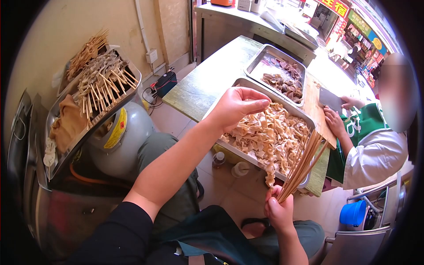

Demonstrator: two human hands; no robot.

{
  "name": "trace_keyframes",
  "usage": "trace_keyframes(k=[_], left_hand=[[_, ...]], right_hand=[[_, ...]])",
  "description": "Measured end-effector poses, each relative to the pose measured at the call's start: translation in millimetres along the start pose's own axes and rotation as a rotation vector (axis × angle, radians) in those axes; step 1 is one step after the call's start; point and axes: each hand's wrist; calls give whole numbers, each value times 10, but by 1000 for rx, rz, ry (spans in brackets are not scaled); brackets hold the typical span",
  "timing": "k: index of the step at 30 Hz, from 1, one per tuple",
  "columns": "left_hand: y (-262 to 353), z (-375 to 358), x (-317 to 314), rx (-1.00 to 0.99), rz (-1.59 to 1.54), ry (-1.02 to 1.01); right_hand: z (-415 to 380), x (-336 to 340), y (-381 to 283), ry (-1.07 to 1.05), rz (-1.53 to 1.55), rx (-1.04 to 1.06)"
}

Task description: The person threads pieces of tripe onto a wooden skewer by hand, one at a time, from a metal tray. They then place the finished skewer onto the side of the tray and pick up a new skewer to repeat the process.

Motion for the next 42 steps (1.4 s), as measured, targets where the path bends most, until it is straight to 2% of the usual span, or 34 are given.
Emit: trace_keyframes(k=[10,13,15,20,22,24,26,30,32,35,42], left_hand=[[-90,-20,-130,18,118,100],[-47,-57,-148,16,189,56],[-7,-81,-165,77,285,-44],[-67,-67,-204,184,144,-80],[-94,-26,-188,-40,51,-53],[-69,-39,-202,-84,60,-33],[-48,-63,-204,-189,250,7],[-9,-94,-251,-274,405,26],[2,-99,-263,-378,509,2],[15,-92,-236,-427,605,9],[19,-90,-238,-461,604,40]], right_hand=[[-21,3,4,43,-46,54],[-23,24,-13,26,-48,58],[-19,21,-14,43,-44,57],[-11,6,-63,84,12,37],[-22,0,-63,92,13,37],[-30,-9,-63,79,24,36],[-39,-26,-70,65,34,30],[-56,-35,-93,60,79,13],[-61,-36,-100,54,82,7],[-67,-34,-104,60,56,4],[-65,-22,-92,54,38,9]])
Point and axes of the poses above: each hand's wrist, its own z-axis towards the middle knuckle, its own x-axis out of the back of the hand, y = z × x, and after that the axes turned 1 degree about -y, right-handed
